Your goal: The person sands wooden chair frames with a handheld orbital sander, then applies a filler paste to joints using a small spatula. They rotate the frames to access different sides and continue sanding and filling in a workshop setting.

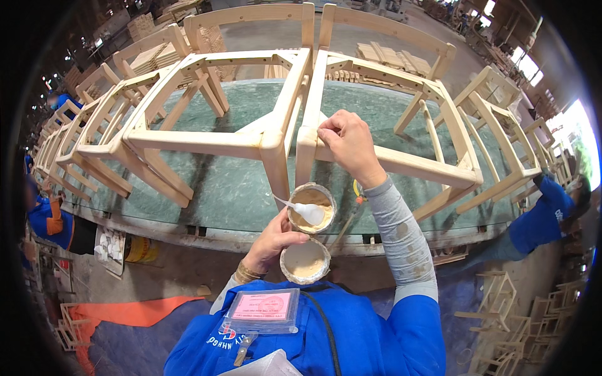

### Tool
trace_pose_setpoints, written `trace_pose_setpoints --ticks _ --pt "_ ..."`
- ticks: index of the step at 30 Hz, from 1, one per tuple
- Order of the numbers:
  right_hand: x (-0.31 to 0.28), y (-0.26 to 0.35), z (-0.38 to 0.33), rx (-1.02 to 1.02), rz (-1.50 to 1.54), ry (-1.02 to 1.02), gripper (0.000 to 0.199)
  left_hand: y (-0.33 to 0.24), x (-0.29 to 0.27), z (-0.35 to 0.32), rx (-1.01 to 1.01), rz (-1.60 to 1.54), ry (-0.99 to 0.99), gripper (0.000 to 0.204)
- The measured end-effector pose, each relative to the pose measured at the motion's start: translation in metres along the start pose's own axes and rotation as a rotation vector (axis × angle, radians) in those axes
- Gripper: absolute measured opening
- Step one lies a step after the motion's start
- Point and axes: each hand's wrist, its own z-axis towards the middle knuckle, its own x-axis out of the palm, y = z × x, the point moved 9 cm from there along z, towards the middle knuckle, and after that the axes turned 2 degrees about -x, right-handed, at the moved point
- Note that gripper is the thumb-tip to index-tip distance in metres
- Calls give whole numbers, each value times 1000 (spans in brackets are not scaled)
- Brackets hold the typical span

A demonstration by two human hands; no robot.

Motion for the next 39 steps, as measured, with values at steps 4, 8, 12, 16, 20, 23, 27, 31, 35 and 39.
trace_pose_setpoints --ticks 4,8,12,16,20,23,27,31,35,39 --pt "4 4 0 4 28 55 11 -9 -8 -1 13 -1 -13 76" --pt "-2 -2 -7 43 30 43 13 -14 -16 -1 20 4 -18 75" --pt "-20 14 -21 -14 30 -111 10 -16 -18 -1 -5 5 -2 75" --pt "-16 45 -55 -58 20 -17 8 -13 -28 -1 11 25 1 74" --pt "21 62 -89 -125 -215 274 17 -14 -26 5 -29 148 -29 74" --pt "38 62 -97 -105 -299 365 26 -14 -18 7 -11 227 11 69" --pt "35 56 -98 -59 -250 362 26 -10 -21 12 -46 231 44 69" --pt "17 41 -81 207 169 255 20 -9 -20 15 -64 189 52 74" --pt "-29 18 -42 123 209 -147 26 -9 -25 17 -39 232 52 78" --pt "-16 4 -15 101 265 -172 25 -8 -22 15 -40 176 55 77"
